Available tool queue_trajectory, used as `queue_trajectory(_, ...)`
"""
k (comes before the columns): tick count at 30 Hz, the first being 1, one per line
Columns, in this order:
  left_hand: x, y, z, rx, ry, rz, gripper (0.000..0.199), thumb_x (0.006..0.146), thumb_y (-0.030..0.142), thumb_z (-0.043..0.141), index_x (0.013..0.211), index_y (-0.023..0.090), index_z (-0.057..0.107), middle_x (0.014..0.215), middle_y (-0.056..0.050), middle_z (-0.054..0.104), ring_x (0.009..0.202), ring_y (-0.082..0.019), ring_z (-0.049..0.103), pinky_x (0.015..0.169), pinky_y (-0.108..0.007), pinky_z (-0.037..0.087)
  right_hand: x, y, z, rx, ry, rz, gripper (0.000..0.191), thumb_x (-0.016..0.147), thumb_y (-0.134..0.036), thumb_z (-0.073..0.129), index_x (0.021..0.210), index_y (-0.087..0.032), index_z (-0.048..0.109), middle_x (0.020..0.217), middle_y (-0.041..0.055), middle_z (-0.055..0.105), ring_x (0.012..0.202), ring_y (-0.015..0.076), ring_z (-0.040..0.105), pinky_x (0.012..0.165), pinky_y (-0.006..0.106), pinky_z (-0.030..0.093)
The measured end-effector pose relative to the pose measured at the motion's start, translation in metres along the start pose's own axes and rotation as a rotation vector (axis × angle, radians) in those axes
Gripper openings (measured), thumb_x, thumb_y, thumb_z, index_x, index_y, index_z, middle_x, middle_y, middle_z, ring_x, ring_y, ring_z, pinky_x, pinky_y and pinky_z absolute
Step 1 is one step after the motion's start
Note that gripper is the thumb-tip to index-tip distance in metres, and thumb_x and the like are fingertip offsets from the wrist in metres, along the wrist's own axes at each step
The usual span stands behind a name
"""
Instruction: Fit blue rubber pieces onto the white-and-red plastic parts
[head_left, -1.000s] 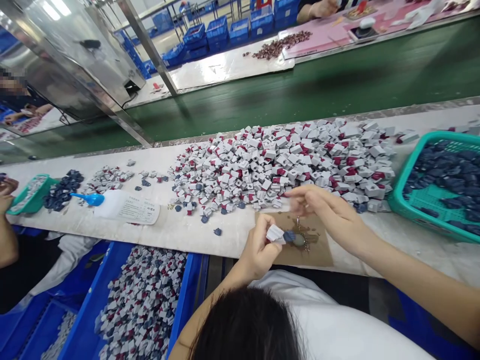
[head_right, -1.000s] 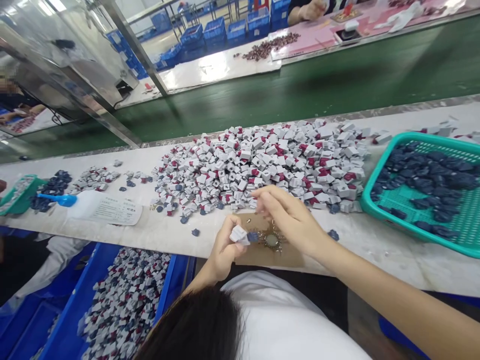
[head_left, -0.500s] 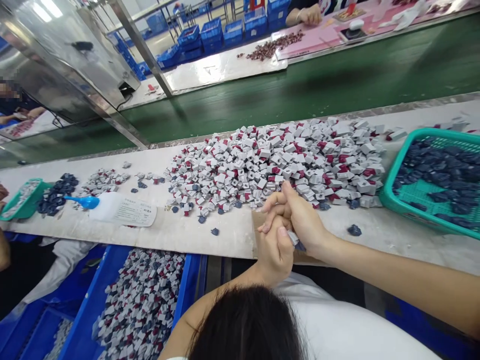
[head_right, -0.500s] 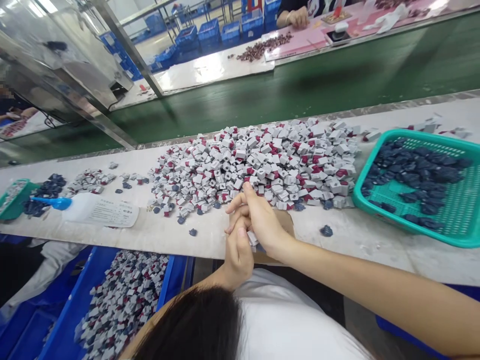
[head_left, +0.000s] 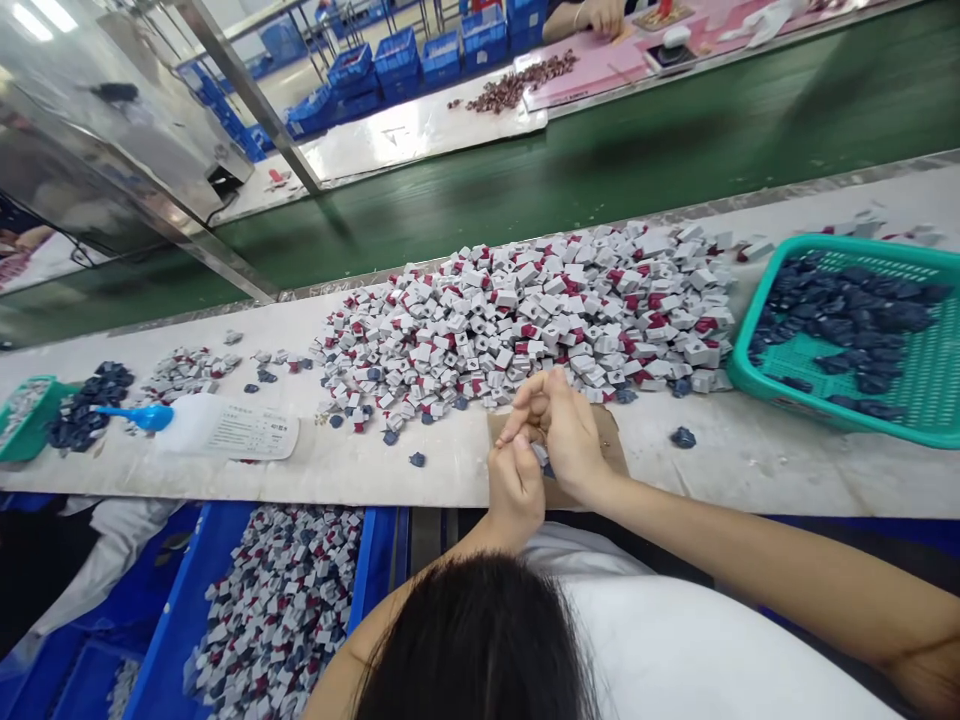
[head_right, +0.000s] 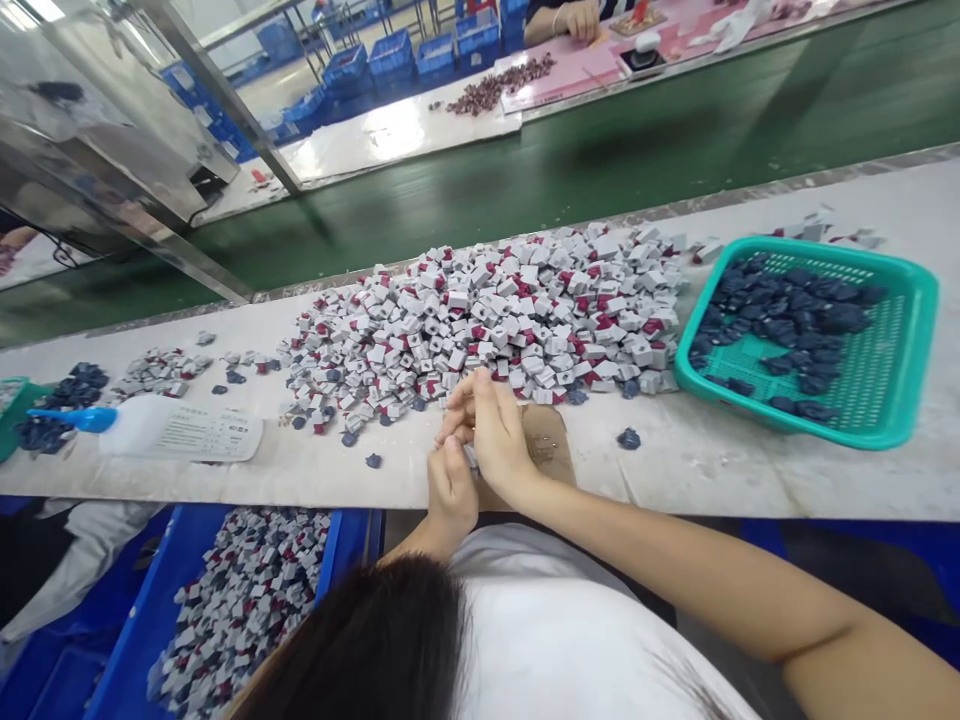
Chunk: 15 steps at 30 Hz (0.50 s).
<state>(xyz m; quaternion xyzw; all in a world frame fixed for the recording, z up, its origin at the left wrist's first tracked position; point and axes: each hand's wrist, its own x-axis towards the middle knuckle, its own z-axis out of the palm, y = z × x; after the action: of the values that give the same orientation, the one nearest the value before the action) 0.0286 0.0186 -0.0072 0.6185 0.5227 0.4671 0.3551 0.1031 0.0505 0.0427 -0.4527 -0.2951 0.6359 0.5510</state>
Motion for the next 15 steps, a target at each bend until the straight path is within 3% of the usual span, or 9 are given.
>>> queue_trajectory(4,0.000,0.004,-0.006,-0.045,-0.087,-0.150,0.051,0.092,0.050,0.022,0.067,0.017,0.052,0.063,-0.004,0.057,0.065,-0.015,0.055,0.060,-0.028,0.046,0.000,0.001,-0.007,0.055,-0.031,0.104,0.055,0.073,-0.074,0.049,0.070,-0.019,0.049,0.050,-0.0008,0.056,0.051,0.0130,0.058,0.049,0.021,0.045)
queue_trajectory(6,0.001,0.011,-0.010,-0.147,-0.228,-0.298,0.046,0.090,0.053,0.025,0.070,0.017,0.048,0.059,-0.001,0.054,0.053,-0.012,0.051,0.048,-0.024,0.043,-0.001,-0.003,-0.014,0.069,-0.098,0.201,0.054,0.076,-0.071,0.049,0.070,-0.017,0.052,0.056,0.0023,0.059,0.057,0.0143,0.060,0.053,0.022,0.048)
queue_trajectory(9,0.005,0.021,-0.016,-0.306,-0.468,-0.459,0.035,0.087,0.052,0.033,0.075,0.020,0.040,0.049,0.005,0.048,0.034,-0.008,0.039,0.035,-0.020,0.033,-0.002,-0.014,-0.022,0.080,-0.277,0.503,0.053,0.079,-0.068,0.045,0.078,-0.016,0.058,0.077,0.0067,0.066,0.061,0.0167,0.061,0.045,0.024,0.048)
queue_trajectory(11,0.007,0.026,-0.017,-0.311,-0.540,-0.430,0.028,0.085,0.047,0.037,0.075,0.020,0.039,0.048,0.006,0.048,0.033,-0.008,0.040,0.035,-0.020,0.033,-0.004,-0.020,-0.024,0.063,-0.331,0.674,0.052,0.081,-0.066,0.043,0.086,-0.018,0.059,0.087,0.0072,0.067,0.057,0.0170,0.060,0.035,0.023,0.041)
queue_trajectory(12,0.007,0.028,-0.017,-0.278,-0.515,-0.378,0.026,0.085,0.044,0.038,0.074,0.020,0.039,0.050,0.005,0.049,0.037,-0.009,0.042,0.038,-0.021,0.035,-0.005,-0.022,-0.023,0.053,-0.321,0.702,0.051,0.081,-0.066,0.042,0.086,-0.018,0.060,0.088,0.0077,0.068,0.056,0.0172,0.060,0.034,0.023,0.040)
queue_trajectory(15,0.005,0.028,-0.009,-0.144,-0.307,-0.146,0.026,0.087,0.036,0.033,0.068,0.020,0.041,0.061,0.001,0.049,0.057,-0.013,0.048,0.055,-0.026,0.043,-0.011,-0.023,-0.018,0.055,-0.229,0.622,0.051,0.083,-0.063,0.042,0.077,-0.016,0.061,0.078,0.0092,0.068,0.063,0.0172,0.062,0.048,0.023,0.048)
